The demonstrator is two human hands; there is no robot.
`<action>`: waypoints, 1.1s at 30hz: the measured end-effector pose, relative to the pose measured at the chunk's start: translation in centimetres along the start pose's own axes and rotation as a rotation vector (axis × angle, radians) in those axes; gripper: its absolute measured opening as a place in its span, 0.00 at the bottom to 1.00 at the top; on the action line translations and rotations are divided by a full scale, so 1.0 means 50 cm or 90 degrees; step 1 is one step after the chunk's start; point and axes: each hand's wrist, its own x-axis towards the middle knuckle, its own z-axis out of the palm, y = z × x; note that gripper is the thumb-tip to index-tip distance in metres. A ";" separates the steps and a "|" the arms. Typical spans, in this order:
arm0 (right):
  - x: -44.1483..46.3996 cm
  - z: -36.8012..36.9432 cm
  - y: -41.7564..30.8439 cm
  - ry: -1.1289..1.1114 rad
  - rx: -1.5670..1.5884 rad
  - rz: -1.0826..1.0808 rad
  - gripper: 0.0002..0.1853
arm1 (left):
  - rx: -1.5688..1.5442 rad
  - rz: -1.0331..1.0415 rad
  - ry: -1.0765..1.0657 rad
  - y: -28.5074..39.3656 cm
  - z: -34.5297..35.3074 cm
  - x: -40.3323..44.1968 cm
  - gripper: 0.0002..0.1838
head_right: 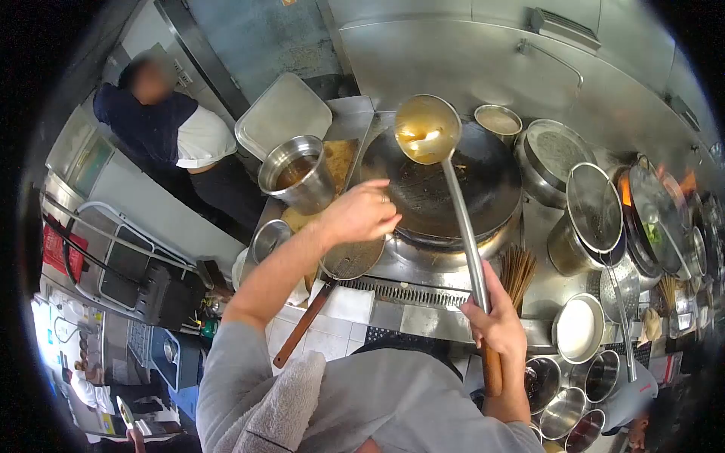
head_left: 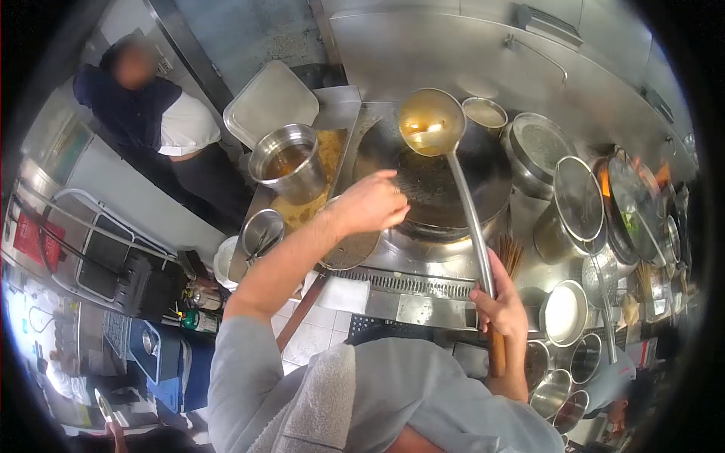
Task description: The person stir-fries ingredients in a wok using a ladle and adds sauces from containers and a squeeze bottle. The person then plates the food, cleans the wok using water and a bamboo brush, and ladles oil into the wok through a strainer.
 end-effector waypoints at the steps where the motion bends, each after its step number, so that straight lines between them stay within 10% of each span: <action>1: -0.008 -0.004 0.002 -0.009 -0.003 0.002 0.43 | 0.016 0.015 -0.007 -0.012 0.007 0.020 0.14; 15: -0.045 -0.014 0.019 -0.044 -0.010 0.021 0.43 | -0.174 -0.004 0.158 0.013 0.044 0.067 0.14; 17: -0.034 -0.016 0.027 -0.016 0.009 0.018 0.43 | -0.444 -0.193 0.361 0.017 0.037 0.027 0.12; 19: -0.014 -0.025 0.046 0.025 0.024 0.011 0.43 | -1.187 -0.329 0.601 0.009 -0.010 -0.025 0.14; 24: 0.058 -0.053 0.116 0.093 -0.038 -0.058 0.41 | -1.499 -0.153 0.636 0.041 -0.138 -0.114 0.22; 33: 0.096 -0.044 0.211 0.202 -0.027 -0.098 0.42 | -1.191 0.418 0.284 0.187 -0.361 -0.192 0.33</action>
